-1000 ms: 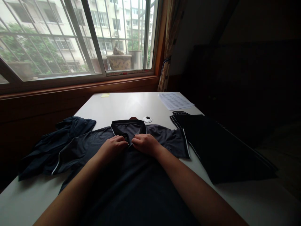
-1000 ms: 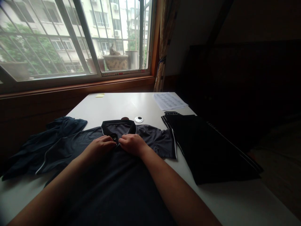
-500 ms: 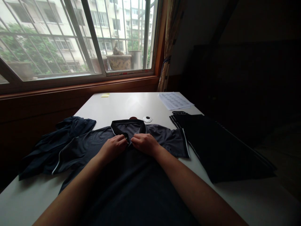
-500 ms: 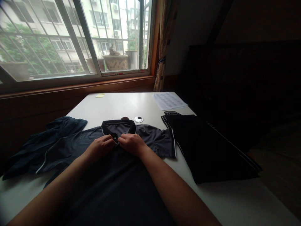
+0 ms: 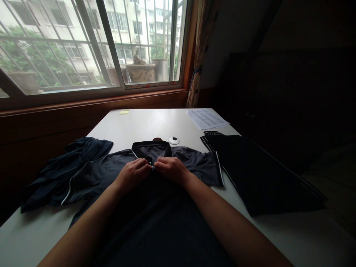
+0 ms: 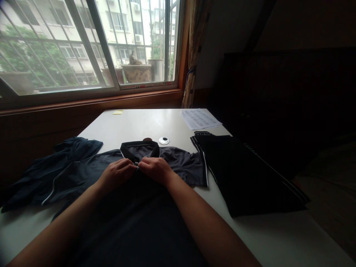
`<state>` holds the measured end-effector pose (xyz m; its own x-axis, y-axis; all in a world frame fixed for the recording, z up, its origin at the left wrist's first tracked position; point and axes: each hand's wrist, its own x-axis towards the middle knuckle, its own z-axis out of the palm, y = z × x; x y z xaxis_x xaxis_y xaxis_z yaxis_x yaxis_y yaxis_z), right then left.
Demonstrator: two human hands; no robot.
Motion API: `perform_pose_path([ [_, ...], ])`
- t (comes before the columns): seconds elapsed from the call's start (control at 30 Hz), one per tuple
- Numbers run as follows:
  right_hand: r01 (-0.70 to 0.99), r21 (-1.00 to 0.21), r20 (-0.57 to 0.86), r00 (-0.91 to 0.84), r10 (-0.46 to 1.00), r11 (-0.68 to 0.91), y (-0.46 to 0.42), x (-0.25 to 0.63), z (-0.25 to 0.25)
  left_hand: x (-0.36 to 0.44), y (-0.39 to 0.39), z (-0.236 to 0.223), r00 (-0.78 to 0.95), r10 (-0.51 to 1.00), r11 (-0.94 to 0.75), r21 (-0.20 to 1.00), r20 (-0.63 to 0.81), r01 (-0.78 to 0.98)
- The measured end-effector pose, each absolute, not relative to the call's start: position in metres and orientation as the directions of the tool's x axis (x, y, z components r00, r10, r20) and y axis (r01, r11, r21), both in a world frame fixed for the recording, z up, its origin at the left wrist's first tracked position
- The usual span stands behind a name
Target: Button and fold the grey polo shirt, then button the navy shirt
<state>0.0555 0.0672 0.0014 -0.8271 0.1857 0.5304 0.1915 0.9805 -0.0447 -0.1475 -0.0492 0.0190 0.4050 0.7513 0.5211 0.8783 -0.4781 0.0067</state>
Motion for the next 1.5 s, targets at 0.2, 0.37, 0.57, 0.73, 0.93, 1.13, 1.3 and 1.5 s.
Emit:
perform_pose_path([
  [0.2,0.172,-0.069,0.531,-0.828,0.182,0.983,0.0669,0.0570,0.0022,-0.1481,-0.0492,0.0186,0.404,0.761,-0.479,0.018,0.508,0.878],
  [0.37,0.171,-0.116,0.529,-0.823,0.206,0.978,0.0678,0.0560,-0.0002,-0.1485,-0.0497,0.0186,0.421,0.746,-0.503,0.023,0.515,0.864],
  [0.57,0.135,-0.264,0.549,-0.793,0.264,0.955,0.0696,0.0536,-0.0038,-0.1490,-0.0498,0.0174,0.435,0.744,-0.522,0.034,0.507,0.853],
  [0.73,0.134,-0.421,0.551,-0.748,0.371,0.897,0.0690,0.0522,-0.0027,-0.1497,-0.0493,0.0147,0.438,0.735,-0.528,0.032,0.518,0.848],
  [0.93,0.109,-0.454,0.532,-0.762,0.368,0.884,0.0671,0.0530,-0.0001,-0.1498,-0.0492,0.0148,0.427,0.753,-0.525,0.067,0.501,0.848],
  [1.13,0.101,-0.441,0.526,-0.776,0.348,0.892,0.0644,0.0534,0.0015,-0.1524,-0.0489,0.0112,0.397,0.775,-0.505,0.105,0.491,0.857],
  [1.3,0.086,-0.444,0.540,-0.769,0.343,0.892,0.0636,0.0523,-0.0001,-0.1517,-0.0484,0.0099,0.382,0.772,-0.491,0.095,0.507,0.866],
  [1.5,0.092,-0.429,0.545,-0.767,0.338,0.899,0.0642,0.0520,-0.0010,-0.1491,-0.0488,0.0125,0.367,0.778,-0.485,0.117,0.510,0.866],
])
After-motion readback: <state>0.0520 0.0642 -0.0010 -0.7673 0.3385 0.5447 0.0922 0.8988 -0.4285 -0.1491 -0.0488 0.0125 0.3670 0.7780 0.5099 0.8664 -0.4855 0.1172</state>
